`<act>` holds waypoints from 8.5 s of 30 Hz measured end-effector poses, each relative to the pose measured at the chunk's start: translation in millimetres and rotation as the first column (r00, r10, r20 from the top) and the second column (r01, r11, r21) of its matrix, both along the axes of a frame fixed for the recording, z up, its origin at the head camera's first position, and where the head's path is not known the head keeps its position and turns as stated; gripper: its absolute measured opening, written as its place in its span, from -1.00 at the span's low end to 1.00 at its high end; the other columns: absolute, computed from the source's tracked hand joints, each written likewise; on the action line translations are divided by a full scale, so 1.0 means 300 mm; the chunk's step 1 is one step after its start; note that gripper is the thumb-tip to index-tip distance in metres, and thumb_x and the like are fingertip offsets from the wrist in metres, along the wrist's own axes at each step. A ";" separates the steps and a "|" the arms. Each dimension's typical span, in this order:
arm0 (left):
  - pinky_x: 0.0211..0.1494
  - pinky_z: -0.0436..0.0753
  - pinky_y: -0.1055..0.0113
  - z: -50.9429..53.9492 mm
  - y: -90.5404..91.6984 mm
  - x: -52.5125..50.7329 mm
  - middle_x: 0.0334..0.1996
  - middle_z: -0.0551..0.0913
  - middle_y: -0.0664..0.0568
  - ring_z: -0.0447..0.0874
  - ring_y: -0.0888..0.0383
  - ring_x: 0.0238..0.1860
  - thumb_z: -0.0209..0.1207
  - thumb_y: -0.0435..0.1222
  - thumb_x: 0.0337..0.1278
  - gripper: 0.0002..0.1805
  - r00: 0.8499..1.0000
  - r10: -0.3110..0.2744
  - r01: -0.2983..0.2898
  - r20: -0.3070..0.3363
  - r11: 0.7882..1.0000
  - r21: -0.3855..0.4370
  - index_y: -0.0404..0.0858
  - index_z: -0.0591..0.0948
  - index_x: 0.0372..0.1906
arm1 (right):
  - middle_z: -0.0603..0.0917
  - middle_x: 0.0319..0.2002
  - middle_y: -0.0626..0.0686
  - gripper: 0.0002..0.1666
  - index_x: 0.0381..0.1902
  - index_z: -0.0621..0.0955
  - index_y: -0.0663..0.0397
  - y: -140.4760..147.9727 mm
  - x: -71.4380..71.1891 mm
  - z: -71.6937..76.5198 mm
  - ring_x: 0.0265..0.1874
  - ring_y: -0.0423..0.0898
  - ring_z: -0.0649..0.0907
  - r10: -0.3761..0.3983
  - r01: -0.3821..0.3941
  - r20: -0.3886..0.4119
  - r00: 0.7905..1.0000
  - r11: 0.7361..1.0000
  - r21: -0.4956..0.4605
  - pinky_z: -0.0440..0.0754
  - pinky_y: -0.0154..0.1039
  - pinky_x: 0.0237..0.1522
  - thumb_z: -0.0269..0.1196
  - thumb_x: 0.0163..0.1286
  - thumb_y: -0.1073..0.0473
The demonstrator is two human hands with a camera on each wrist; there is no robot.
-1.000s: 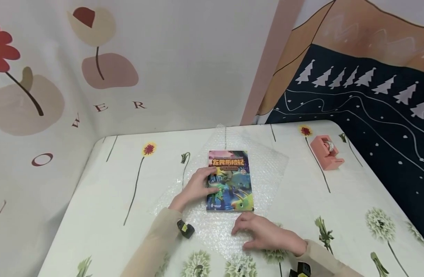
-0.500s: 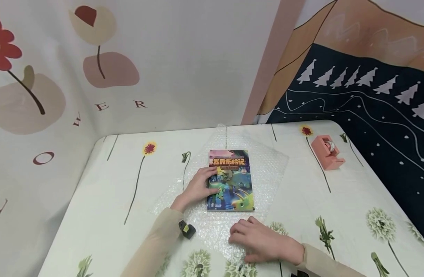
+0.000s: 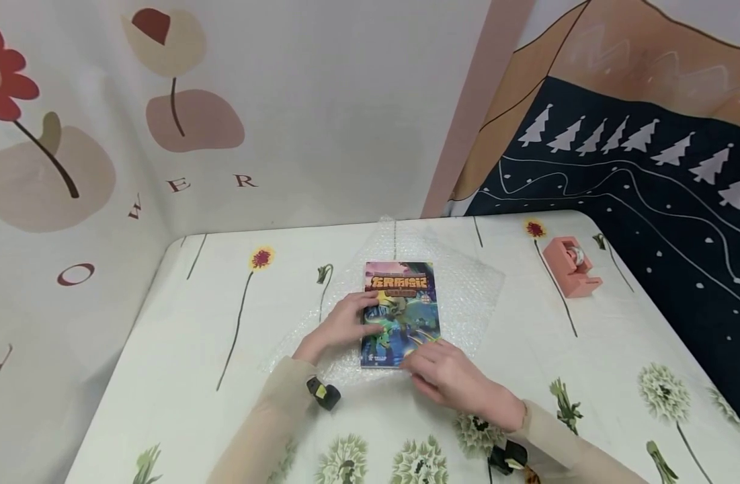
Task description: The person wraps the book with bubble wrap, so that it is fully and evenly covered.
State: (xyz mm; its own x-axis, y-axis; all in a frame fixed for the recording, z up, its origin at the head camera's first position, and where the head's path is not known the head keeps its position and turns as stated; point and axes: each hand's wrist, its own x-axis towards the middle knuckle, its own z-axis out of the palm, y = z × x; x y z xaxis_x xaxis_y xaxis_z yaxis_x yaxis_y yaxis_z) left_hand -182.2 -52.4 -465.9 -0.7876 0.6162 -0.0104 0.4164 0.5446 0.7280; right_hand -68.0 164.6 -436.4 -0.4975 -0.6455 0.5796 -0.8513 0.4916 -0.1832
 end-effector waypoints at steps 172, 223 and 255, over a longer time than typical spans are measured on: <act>0.04 0.45 0.10 0.055 0.049 -0.010 0.33 0.31 -0.14 0.38 -0.04 0.08 0.36 -0.02 -0.09 -0.25 0.976 -0.098 0.026 -0.192 0.938 -0.347 -0.33 0.48 0.20 | 0.47 0.17 0.27 -0.33 0.13 0.54 0.23 0.119 -0.454 -0.009 0.20 0.20 0.40 -0.126 -0.055 0.571 0.811 0.956 0.289 0.41 0.10 0.15 0.34 0.16 -0.07; 0.23 0.39 0.06 0.021 0.076 -0.020 0.37 0.23 -0.09 0.22 -0.04 0.30 0.36 0.12 -0.20 -0.09 0.960 -0.163 0.079 -0.226 0.938 -0.339 -0.23 0.37 0.31 | 0.64 -0.29 0.30 -0.57 0.01 0.51 0.44 0.462 -0.373 0.010 -0.40 0.01 0.60 -0.598 0.732 0.677 0.429 0.670 0.128 0.55 -0.24 -0.43 0.16 0.34 0.16; 0.06 0.47 0.11 0.020 0.079 -0.018 0.37 0.25 -0.03 0.28 0.00 0.22 0.34 0.17 -0.21 -0.08 0.961 -0.145 0.049 -0.237 0.927 -0.372 -0.16 0.37 0.32 | 0.66 -0.44 0.15 -0.78 -0.25 0.55 0.40 0.104 -0.519 0.115 -0.58 -0.23 0.64 -0.202 0.581 0.897 0.393 0.811 -0.071 0.68 -0.26 -0.42 0.18 0.32 0.25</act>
